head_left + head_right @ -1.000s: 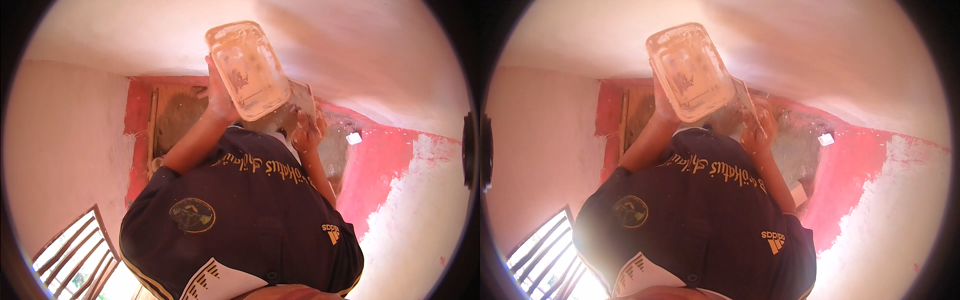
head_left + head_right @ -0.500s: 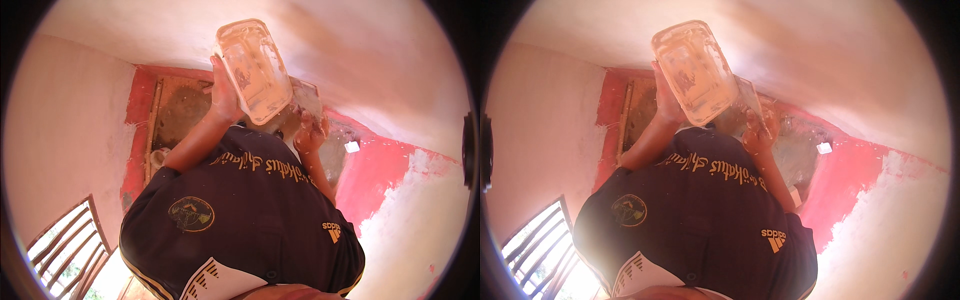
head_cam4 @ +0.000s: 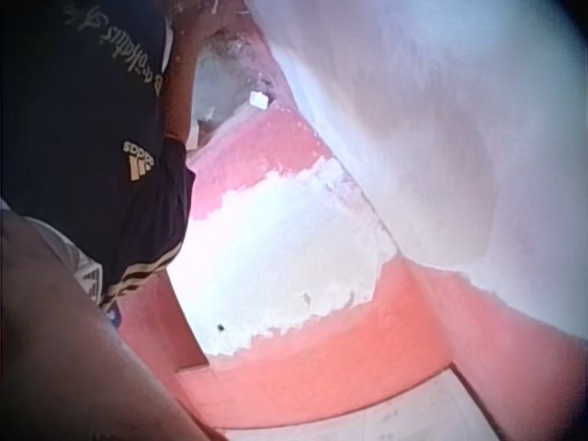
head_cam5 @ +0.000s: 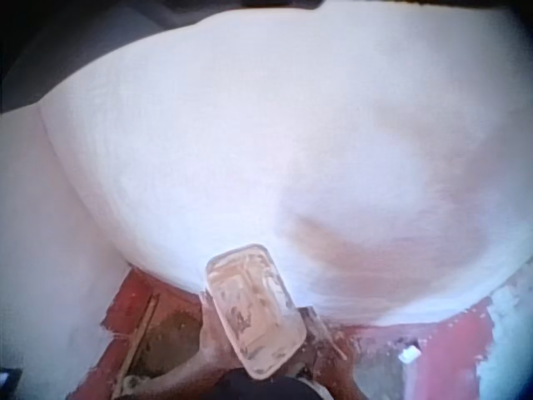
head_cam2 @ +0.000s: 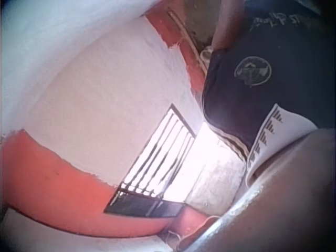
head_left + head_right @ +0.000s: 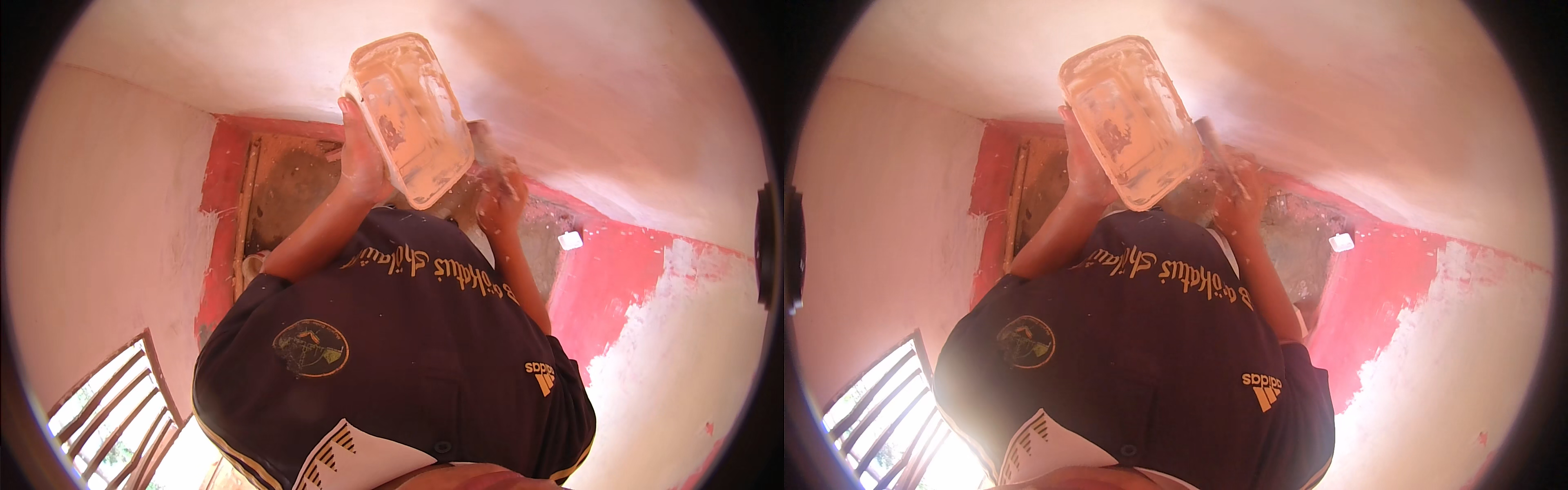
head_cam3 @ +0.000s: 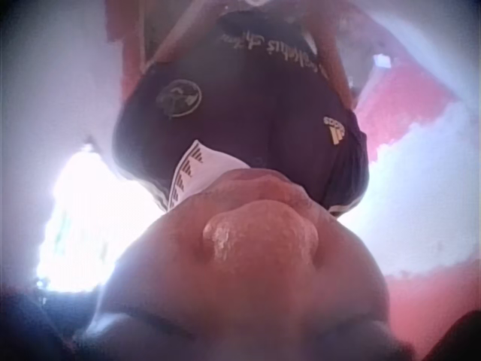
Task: The person applies plaster to a wall using a putty knife and a plastic container. They repeatedly scoop plaster from the container and smooth it onto the surface.
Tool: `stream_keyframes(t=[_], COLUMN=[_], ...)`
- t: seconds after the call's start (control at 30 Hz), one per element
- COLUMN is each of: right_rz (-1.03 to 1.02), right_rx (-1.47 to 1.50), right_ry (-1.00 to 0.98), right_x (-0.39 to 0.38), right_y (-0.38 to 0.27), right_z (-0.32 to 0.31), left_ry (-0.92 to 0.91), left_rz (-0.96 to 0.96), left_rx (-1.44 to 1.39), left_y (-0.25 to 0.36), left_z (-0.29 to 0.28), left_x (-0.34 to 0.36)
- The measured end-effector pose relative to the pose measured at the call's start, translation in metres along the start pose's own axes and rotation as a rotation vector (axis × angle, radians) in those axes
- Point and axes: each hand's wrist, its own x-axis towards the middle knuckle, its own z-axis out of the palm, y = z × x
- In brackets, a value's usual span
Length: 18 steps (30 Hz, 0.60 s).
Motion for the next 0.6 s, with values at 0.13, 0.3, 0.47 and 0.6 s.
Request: stream_keyframes(t=[0.13,0.3,0.47,0.6], right_rz=[0.066,-0.027,0.088,0.102], right_rx=[0.368,0.075,0.209,0.068], right_ry=[0.084,-0.116,-0.067,-0.137], right_x=[-0.002,-0.004,-0.003,0.0], right_y=[0.001,0.002,-0.004,-0.009], right_z=[0.013,0.025,0.034,0.041], left_ry=[0.102,-0.031,0.056,0.077], left_rz=[-0.016,0.03,0.027,0.024], left_rx=[0.052,-0.002,0.015,-0.027], left_y=[0.006,0.014,0.012,0.017], left_z=[-0.005,-0.018,-0.031,-0.037], left_x=[0.0,-0.005,-0.002,-0.004])
